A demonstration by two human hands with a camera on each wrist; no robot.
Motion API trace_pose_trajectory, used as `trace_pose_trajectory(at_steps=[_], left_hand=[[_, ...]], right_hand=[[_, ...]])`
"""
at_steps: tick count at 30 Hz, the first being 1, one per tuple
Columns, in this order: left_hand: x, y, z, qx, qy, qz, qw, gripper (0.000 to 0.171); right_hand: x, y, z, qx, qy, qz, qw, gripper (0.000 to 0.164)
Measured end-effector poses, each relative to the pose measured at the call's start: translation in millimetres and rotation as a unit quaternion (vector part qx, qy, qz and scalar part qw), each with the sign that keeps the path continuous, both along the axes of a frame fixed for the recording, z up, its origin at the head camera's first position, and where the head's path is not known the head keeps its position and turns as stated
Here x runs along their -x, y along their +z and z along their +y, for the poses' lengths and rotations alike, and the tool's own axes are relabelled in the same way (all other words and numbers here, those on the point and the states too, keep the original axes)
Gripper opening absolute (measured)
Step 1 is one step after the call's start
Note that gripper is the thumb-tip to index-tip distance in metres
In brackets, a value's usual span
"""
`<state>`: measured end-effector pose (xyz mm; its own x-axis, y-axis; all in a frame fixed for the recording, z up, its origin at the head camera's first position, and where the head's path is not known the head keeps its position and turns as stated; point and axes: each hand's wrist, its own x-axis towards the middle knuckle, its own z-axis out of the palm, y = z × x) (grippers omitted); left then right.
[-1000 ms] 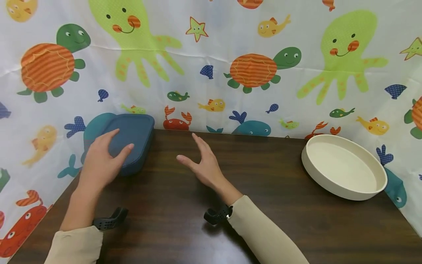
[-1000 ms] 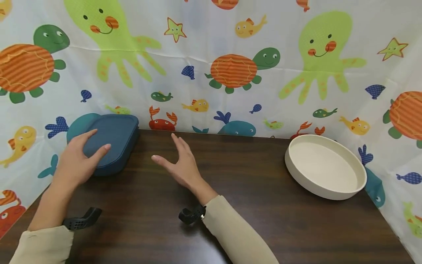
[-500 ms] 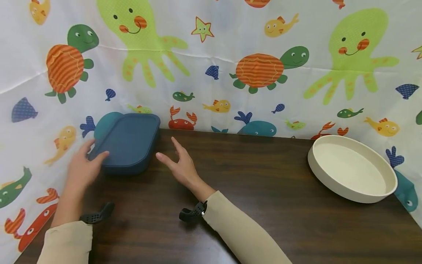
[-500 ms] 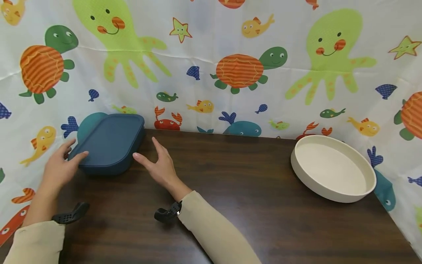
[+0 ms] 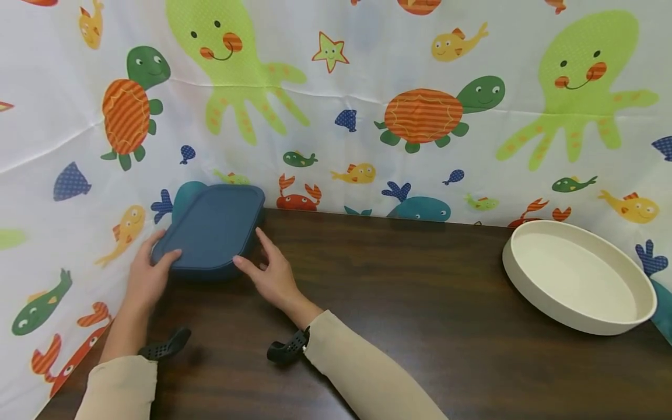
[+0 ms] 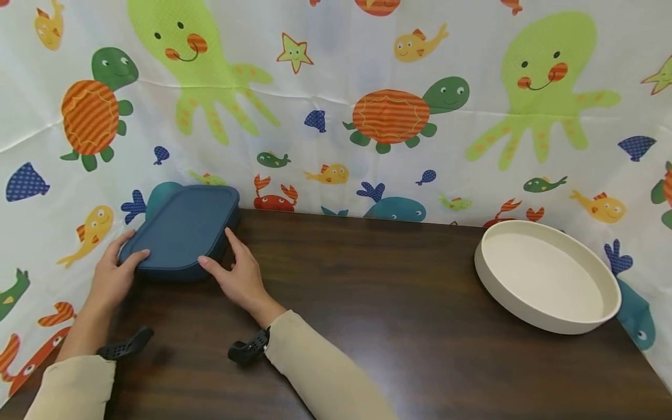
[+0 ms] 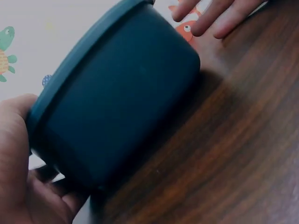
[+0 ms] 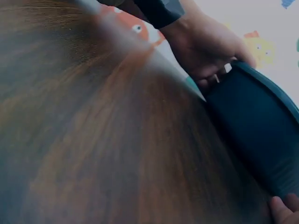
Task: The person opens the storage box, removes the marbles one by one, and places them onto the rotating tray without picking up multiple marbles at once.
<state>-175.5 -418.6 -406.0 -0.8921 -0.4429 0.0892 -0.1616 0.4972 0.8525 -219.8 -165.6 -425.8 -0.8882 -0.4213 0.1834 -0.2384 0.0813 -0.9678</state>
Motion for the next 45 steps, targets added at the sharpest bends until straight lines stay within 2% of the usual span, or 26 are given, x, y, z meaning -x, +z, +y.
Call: trace_pose_trajectory(at_steps=[5,12,16,21,28,35,41,45], left_hand=[[-0.8,-4.2,6,0.010,-0.015,0.017,0.9997,0.067],[0.7,-8.5,20,0.103,-0.039,0.044,0.9930,0.064],[2.3,-8.6,31,0.131,-0.042,0.040,0.9896,0.063],[1.4,-3.6,40,0.111,-0.078,0.026,0.9904,0.065],[4.8,-7.2,49,0.090,-0.124,0.054,0.9867,0.060],[8.6,-11.8,74,0.100,-0.135,0.052,0.9845,0.061],[8.0,-14.6,100,0.071,-0.136,0.051,0.9868,0.063],[8.2,-14.9,114,0.060,-0.151,0.055,0.9851,0.065]], right_hand=[[-2.0,-1.0,4,-0.030,-0.008,0.054,0.998,0.066],[-1.4,-2.9,14,-0.032,-0.026,0.037,0.998,0.070],[-2.7,-4.9,22,-0.029,-0.039,0.027,0.998,0.071],[-4.5,-4.7,31,-0.026,-0.057,0.026,0.998,0.070],[-9.2,-6.0,51,-0.015,-0.063,0.020,0.998,0.069],[-9.0,-8.2,76,-0.020,-0.069,0.027,0.997,0.068],[-10.3,-9.7,98,-0.027,-0.069,0.020,0.997,0.067],[-9.5,-11.5,114,-0.041,-0.074,0.022,0.996,0.067]])
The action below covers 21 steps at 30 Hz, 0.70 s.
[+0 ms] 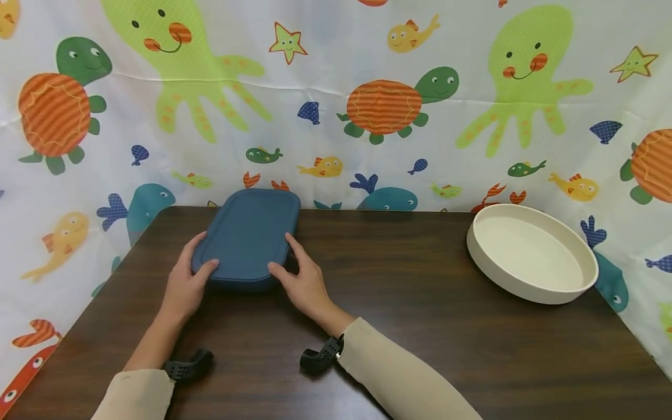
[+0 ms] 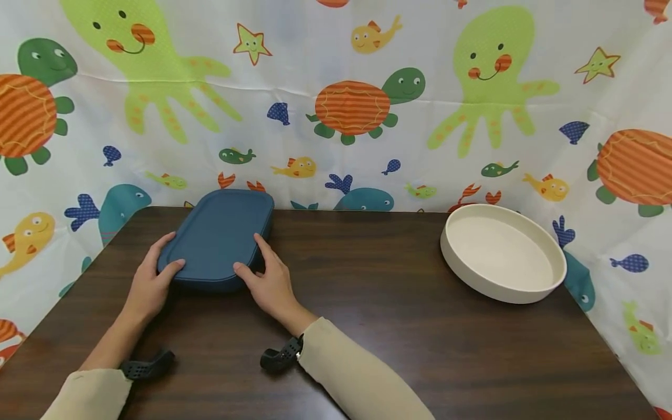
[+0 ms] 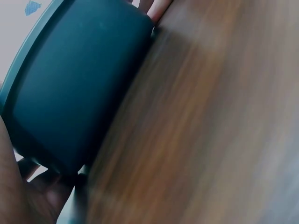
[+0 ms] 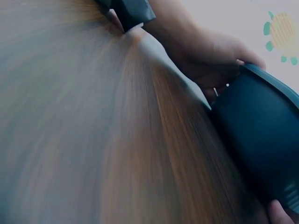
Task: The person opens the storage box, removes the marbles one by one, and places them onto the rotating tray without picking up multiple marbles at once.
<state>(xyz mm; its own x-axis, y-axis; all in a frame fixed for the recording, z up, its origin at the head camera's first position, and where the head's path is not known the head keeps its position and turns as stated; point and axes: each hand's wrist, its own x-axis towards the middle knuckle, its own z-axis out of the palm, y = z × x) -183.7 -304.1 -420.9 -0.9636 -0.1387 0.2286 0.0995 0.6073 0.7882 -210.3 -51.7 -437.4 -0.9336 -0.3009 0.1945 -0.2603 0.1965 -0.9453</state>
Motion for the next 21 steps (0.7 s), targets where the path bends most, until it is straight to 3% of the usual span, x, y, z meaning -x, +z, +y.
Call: trace_pose_trajectory(at_steps=[4,11,21], left_hand=[[3.5,-1.9,16,-0.009,-0.015,-0.005,0.9998,0.067],[5.6,-8.8,51,-0.043,-0.015,0.007,0.9989,0.069],[0.6,-9.8,104,-0.078,-0.019,-0.014,0.9967,0.071]], right_hand=[[2.2,-1.7,19,-0.004,-0.003,0.000,1.000,0.065],[4.6,-3.8,52,-0.016,-0.013,0.003,1.000,0.065],[3.3,-7.3,95,-0.016,-0.046,0.024,0.999,0.063]])
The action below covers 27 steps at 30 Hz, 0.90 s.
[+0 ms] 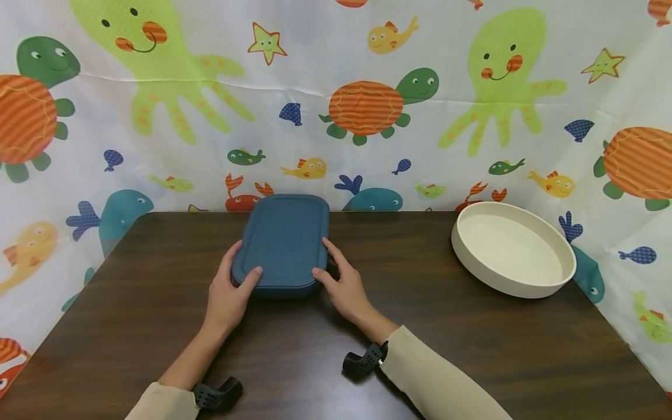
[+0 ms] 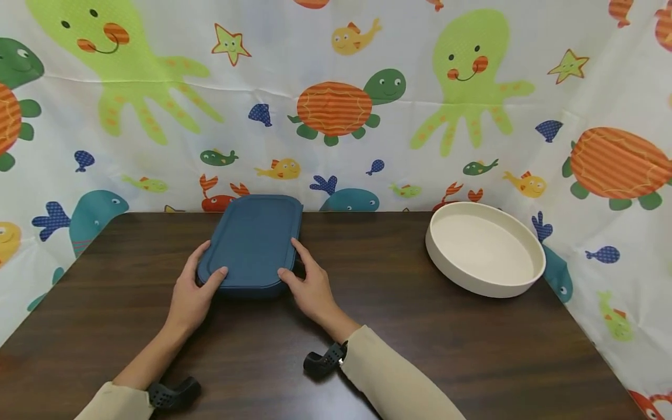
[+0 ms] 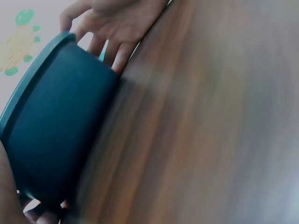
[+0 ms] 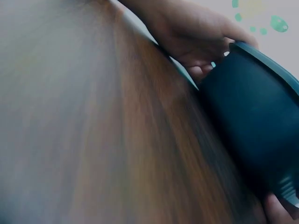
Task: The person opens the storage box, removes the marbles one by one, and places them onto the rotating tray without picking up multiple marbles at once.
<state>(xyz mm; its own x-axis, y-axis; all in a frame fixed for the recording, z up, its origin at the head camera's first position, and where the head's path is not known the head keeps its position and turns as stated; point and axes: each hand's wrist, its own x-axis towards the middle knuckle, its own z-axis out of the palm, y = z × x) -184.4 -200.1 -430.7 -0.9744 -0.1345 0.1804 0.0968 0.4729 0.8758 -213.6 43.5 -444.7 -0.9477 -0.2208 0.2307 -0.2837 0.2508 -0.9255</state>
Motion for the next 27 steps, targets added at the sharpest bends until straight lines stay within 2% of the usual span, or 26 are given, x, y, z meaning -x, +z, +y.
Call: trace_pose_trajectory(at_steps=[8,14,20,24,27], left_hand=[[4.2,-4.8,42,-0.040,-0.010,-0.005,0.9991,0.071],[9.4,-7.3,70,-0.034,-0.003,-0.003,0.9994,0.073],[14.1,-8.8,102,-0.021,0.000,0.001,0.9998,0.074],[15.7,-10.4,125,-0.021,-0.015,-0.001,0.9997,0.077],[19.1,-8.7,132,-0.017,-0.026,-0.001,0.9995,0.078]], right_hand=[[-0.6,-1.9,33,0.006,-0.040,0.008,0.999,0.062],[0.5,-1.0,58,0.000,-0.058,0.008,0.998,0.063],[5.2,-2.4,92,-0.008,-0.056,-0.003,0.998,0.062],[6.3,-2.9,116,-0.016,-0.057,0.000,0.998,0.061],[11.8,-1.8,125,-0.015,-0.054,0.002,0.998,0.062]])
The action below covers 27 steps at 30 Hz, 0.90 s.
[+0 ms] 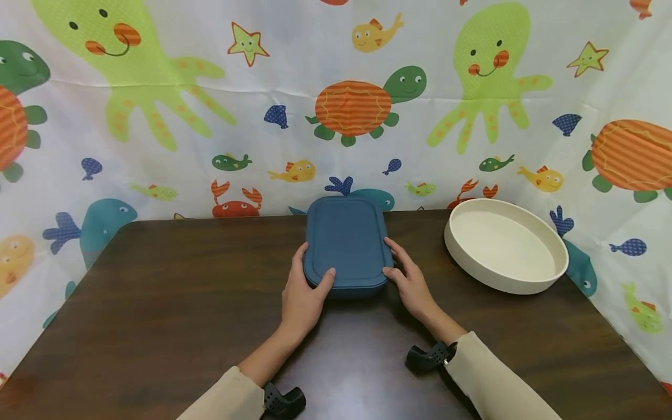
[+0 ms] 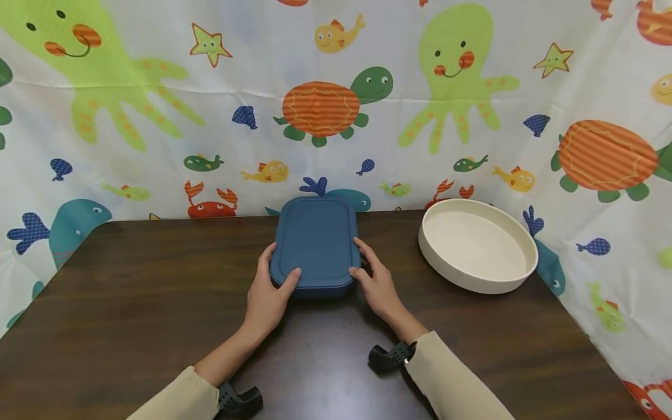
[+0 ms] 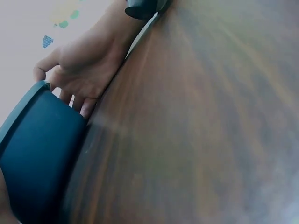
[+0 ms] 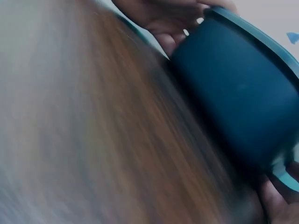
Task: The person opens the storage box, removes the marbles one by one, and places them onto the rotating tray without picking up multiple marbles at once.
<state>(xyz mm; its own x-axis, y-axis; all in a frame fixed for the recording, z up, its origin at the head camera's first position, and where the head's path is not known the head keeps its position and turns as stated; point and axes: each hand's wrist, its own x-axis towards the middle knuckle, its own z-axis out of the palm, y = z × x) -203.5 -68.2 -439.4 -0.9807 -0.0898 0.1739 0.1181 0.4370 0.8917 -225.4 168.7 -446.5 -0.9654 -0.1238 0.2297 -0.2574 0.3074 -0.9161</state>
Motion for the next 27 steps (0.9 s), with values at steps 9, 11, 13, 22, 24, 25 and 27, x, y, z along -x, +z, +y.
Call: trace_pose_trajectory(at_steps=[9,11,13,22,24,25,27], left_hand=[[1.0,1.3,-2.8,0.017,-0.017,0.006,0.9997,0.080],[1.6,0.9,-3.5,0.020,-0.022,0.006,0.9995,0.081],[2.4,0.7,-3.8,0.031,-0.029,0.019,0.9989,0.080],[4.9,3.1,-5.7,0.187,-0.111,0.201,0.9551,0.054],[3.5,3.3,-5.1,0.219,-0.125,0.218,0.9427,0.053],[2.8,3.6,-4.7,0.231,-0.129,0.223,0.9382,0.053],[2.4,4.3,-4.3,0.247,-0.129,0.228,0.9331,0.053]], right_hand=[[2.4,-0.2,3.0,0.009,0.007,-0.004,1.000,0.063],[2.4,-1.7,2.5,0.015,0.008,-0.005,1.000,0.063],[2.2,-2.4,1.9,0.022,0.006,-0.007,1.000,0.064],[1.4,-1.5,0.7,0.058,0.001,-0.033,0.998,0.067],[1.8,-0.9,0.4,0.058,-0.001,-0.037,0.998,0.067],[1.8,-0.6,0.4,0.057,-0.003,-0.039,0.998,0.067],[2.1,-0.1,0.8,0.060,-0.002,-0.044,0.997,0.068]])
